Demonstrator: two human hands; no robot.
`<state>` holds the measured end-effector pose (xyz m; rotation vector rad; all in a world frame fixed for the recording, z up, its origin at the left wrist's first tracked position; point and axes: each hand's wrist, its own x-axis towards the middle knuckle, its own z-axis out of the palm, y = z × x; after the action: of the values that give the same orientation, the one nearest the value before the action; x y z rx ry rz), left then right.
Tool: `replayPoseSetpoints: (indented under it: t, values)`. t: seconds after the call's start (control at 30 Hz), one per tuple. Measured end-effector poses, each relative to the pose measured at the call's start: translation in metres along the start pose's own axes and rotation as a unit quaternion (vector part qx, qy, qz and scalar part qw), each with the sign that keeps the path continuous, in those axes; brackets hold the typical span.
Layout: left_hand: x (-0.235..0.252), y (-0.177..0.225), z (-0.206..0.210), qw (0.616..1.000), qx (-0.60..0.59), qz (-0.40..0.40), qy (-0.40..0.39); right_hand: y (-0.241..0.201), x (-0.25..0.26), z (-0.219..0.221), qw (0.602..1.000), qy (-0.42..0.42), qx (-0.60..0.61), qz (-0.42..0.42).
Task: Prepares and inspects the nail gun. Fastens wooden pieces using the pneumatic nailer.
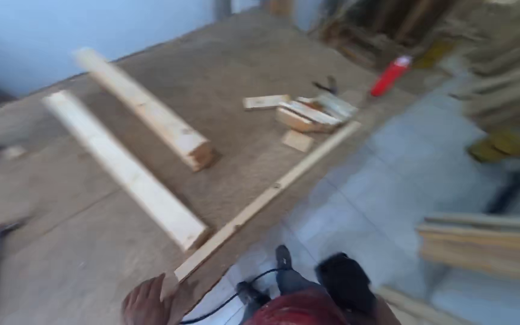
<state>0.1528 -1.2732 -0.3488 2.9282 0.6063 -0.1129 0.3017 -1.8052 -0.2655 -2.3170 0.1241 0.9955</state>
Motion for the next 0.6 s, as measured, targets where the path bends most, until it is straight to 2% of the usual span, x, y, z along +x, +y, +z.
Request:
replayPoseSetpoints:
  t: [0.07, 0.13, 0.2, 0.27, 0.33, 0.43, 0.5, 0.6]
  values:
    - [0.035, 0.079, -0.001, 0.996, -0.048, 0.070, 0.042, 0.005, 0.020, -0.014, 0.999, -0.024, -0.042, -0.015]
    - [0.083, 0.158, 0.011, 0.992, -0.069, 0.099, 0.036, 0.006, 0.039, -0.026, 0.996, -0.048, -0.068, -0.016]
    - [0.138, 0.222, 0.023, 0.996, -0.059, 0.062, -0.041, -0.001, 0.051, -0.041, 0.994, -0.062, -0.085, -0.020]
    - [0.183, 0.264, 0.031, 0.991, -0.036, -0.003, -0.126, -0.009, 0.058, -0.061, 0.993, -0.066, -0.090, -0.034]
    - [0.210, 0.280, 0.032, 0.985, -0.010, -0.031, -0.171, -0.016, 0.063, -0.083, 0.995, -0.044, -0.065, -0.064]
    - [0.203, 0.270, 0.012, 0.978, 0.006, -0.031, -0.205, -0.024, 0.075, -0.112, 0.993, 0.001, 0.017, -0.113]
    - [0.176, 0.247, -0.018, 0.971, -0.034, -0.032, -0.236, -0.034, 0.091, -0.127, 0.989, 0.007, 0.089, -0.120]
    - [0.100, 0.196, -0.053, 0.955, -0.181, -0.051, -0.229, -0.071, 0.126, -0.152, 0.979, -0.048, 0.171, -0.095]
